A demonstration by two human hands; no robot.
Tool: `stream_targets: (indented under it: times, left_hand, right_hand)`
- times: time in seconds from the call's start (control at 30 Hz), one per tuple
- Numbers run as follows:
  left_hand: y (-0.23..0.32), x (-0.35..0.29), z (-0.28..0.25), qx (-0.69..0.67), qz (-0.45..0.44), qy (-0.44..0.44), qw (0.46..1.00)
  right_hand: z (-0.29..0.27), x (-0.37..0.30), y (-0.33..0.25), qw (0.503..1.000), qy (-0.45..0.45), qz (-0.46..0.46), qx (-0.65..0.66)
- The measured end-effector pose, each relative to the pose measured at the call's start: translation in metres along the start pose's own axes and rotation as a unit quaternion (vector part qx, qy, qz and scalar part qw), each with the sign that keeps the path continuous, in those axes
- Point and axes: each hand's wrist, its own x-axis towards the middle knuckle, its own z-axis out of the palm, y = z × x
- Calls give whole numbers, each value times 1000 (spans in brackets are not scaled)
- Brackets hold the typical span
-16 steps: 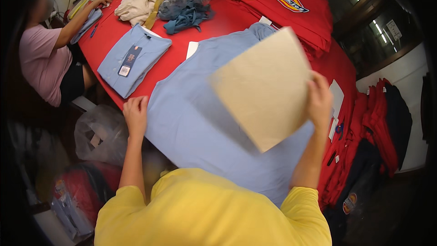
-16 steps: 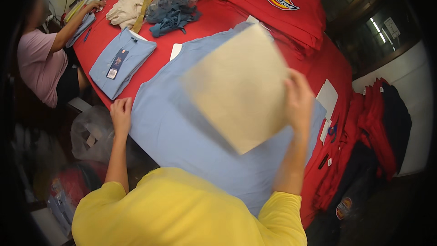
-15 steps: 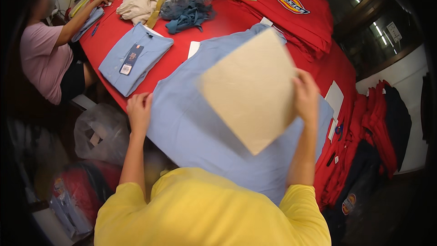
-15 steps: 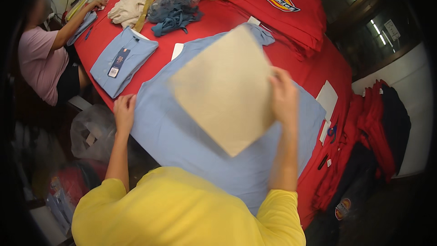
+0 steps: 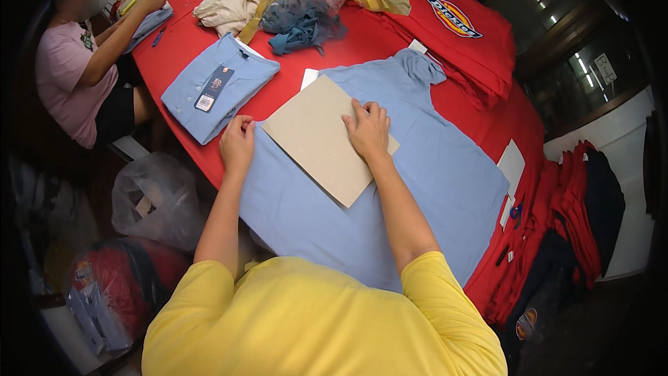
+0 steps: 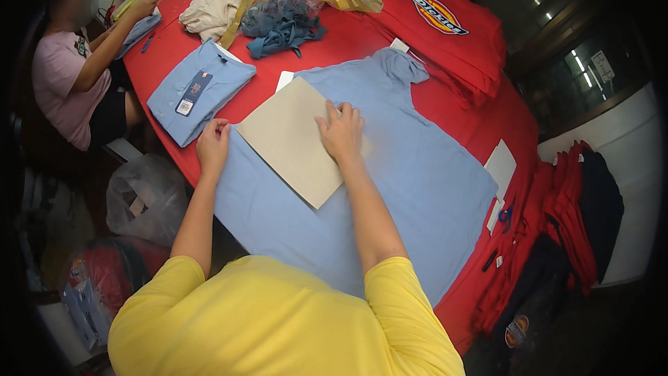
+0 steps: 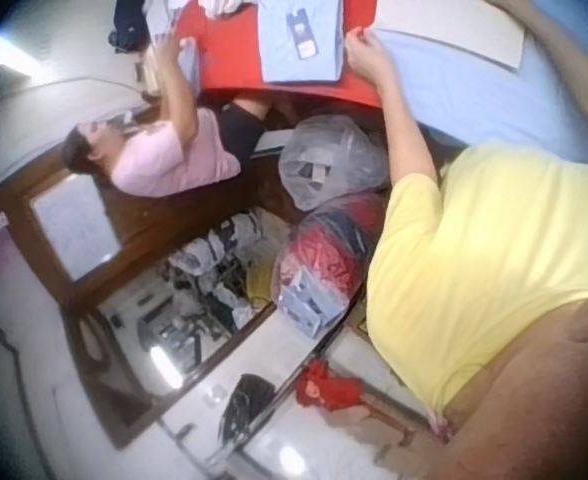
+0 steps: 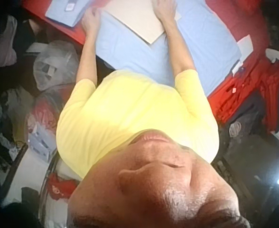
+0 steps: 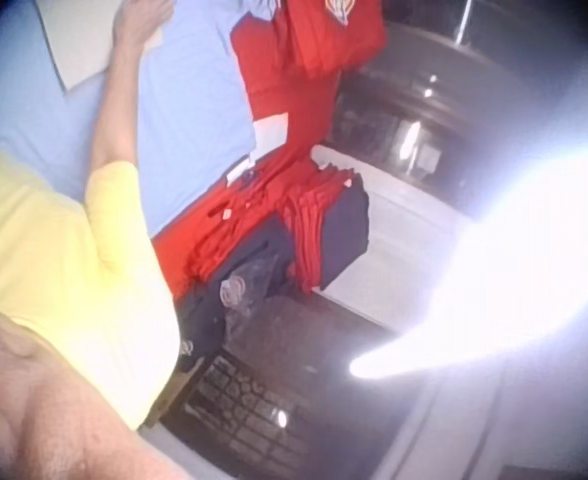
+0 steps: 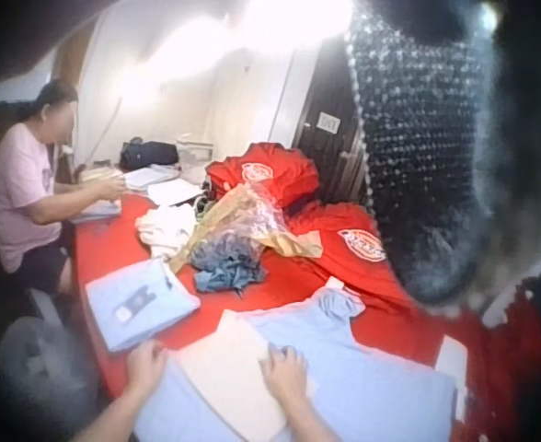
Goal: The person folds a light blue button-up shirt on a red table, using a cardboard template to guide the folds and placing a tag on the finished item.
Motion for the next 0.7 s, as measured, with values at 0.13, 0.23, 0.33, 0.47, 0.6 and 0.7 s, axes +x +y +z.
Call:
stream_targets:
  times: [0.13,0.23,0.33,0.47,0.6,0.7]
  left_hand:
    - [5,2,-3,9,-13,-8,1000]
    - [9,3,-5,15,-17,1,1000]
    - [12,7,-7,-82,-112,-35,990]
    - [20,5,-7,-46,57,33,997]
    - [72,-21,15,-8,208,-114,971]
    - [76,-33,37,84,242,-102,961]
  right_hand:
    - [-3,1,-4,1000,-16,0,-6]
    - [-4,2,-6,1000,-15,-5,-13]
    - [-5,2,-7,999,-19,-9,-46]
    - [-3,1,-8,998,-12,-8,-56]
    - [-2,-1,-10,998,-10,2,-54]
    - [-5,0,-9,999,-10,2,-54]
